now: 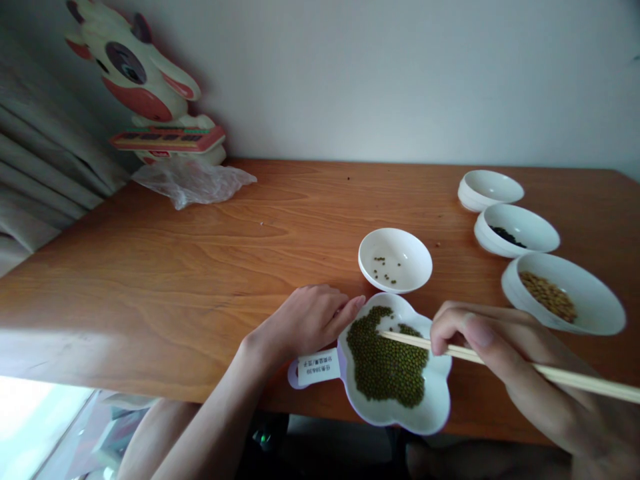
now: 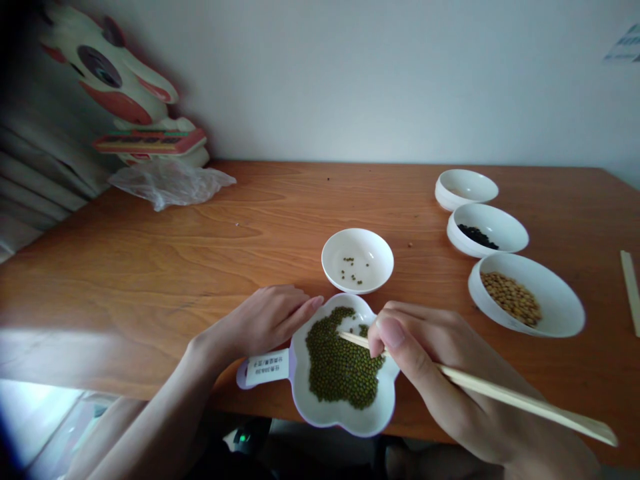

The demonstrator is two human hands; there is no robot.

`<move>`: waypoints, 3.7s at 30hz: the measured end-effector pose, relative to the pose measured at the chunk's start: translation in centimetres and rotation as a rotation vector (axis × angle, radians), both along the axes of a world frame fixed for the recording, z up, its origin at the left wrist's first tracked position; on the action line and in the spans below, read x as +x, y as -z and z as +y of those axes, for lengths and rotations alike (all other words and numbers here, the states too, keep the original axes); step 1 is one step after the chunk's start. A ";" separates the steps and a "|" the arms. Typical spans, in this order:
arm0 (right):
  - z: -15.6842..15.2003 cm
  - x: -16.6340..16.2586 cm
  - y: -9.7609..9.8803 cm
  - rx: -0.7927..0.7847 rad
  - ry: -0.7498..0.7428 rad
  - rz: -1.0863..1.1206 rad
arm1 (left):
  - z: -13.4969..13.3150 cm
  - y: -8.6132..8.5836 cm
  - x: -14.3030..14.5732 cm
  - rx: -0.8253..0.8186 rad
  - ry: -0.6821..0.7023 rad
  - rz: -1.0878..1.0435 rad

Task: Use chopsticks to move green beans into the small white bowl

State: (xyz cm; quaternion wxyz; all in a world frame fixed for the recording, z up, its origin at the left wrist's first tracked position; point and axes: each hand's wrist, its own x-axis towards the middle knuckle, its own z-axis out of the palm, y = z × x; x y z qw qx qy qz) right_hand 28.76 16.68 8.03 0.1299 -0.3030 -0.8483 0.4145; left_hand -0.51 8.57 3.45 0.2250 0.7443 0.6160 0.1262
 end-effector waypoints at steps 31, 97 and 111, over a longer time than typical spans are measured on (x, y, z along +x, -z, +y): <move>-0.1 -2.2 -1.6 -0.074 -0.070 0.018 | 0.0 0.1 0.1 -0.015 -0.013 -0.016; 0.7 -1.7 -0.4 -0.048 -0.049 0.059 | 0.1 0.2 -0.2 -0.033 -0.006 -0.044; 0.6 -1.4 -0.5 -0.035 -0.041 0.035 | 0.0 0.4 -0.2 -0.022 -0.008 -0.029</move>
